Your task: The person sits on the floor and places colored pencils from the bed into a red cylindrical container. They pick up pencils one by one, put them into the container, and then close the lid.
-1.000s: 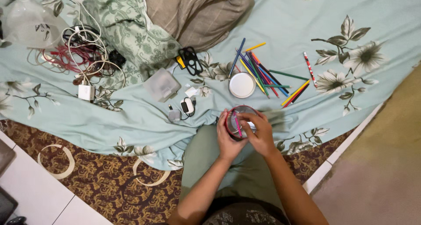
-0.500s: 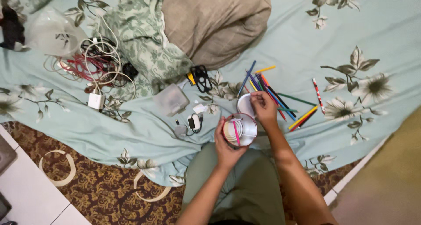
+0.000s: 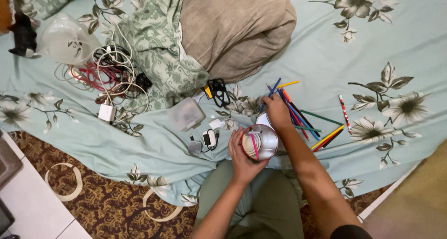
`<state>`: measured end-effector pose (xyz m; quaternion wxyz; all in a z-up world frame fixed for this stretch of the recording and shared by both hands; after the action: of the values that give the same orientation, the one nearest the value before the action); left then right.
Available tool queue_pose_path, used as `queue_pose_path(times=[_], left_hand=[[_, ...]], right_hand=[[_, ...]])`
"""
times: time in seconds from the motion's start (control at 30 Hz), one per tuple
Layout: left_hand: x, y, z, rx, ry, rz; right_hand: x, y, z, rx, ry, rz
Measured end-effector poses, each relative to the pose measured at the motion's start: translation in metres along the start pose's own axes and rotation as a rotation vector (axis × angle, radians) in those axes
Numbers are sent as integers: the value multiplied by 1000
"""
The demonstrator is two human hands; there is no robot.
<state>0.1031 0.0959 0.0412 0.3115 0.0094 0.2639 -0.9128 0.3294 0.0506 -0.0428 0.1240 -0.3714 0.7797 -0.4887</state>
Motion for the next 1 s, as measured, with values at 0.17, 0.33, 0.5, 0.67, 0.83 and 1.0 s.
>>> queue_pose_path(times=[0.17,0.33,0.5,0.67,0.83,1.0], left_hand=[[2,3,-3,-31,-26,-30],[10,8,-8,-56,-17,-36],[10,12,-10,-49,-24,-44],[14,11,-8,-33,-24,-44],[11,8,-7,-22,-49,-33],[16,8,-13,19,-67,-34]], right_hand=[[11,-25,-8,-158,-81,140],[37,-64,-5,-426,-63,429],[90,-78,14,-992,37,621],[159,-92,2,-1362,-207,813],[158,-102,-60,-748,-162,344],[147,-81,-115,-296,-257,-62]])
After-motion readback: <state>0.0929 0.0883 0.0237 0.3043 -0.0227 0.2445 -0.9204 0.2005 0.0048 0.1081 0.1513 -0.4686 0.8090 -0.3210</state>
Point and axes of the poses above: each hand's wrist, its own x-axis away from the middle knuckle, its own y-axis out of the palm, z = x × y, the point moved 7 cm from there along -x, towards the middle knuckle, and after that the axes turned 8 degrees about -z, right-handed, at the moved point
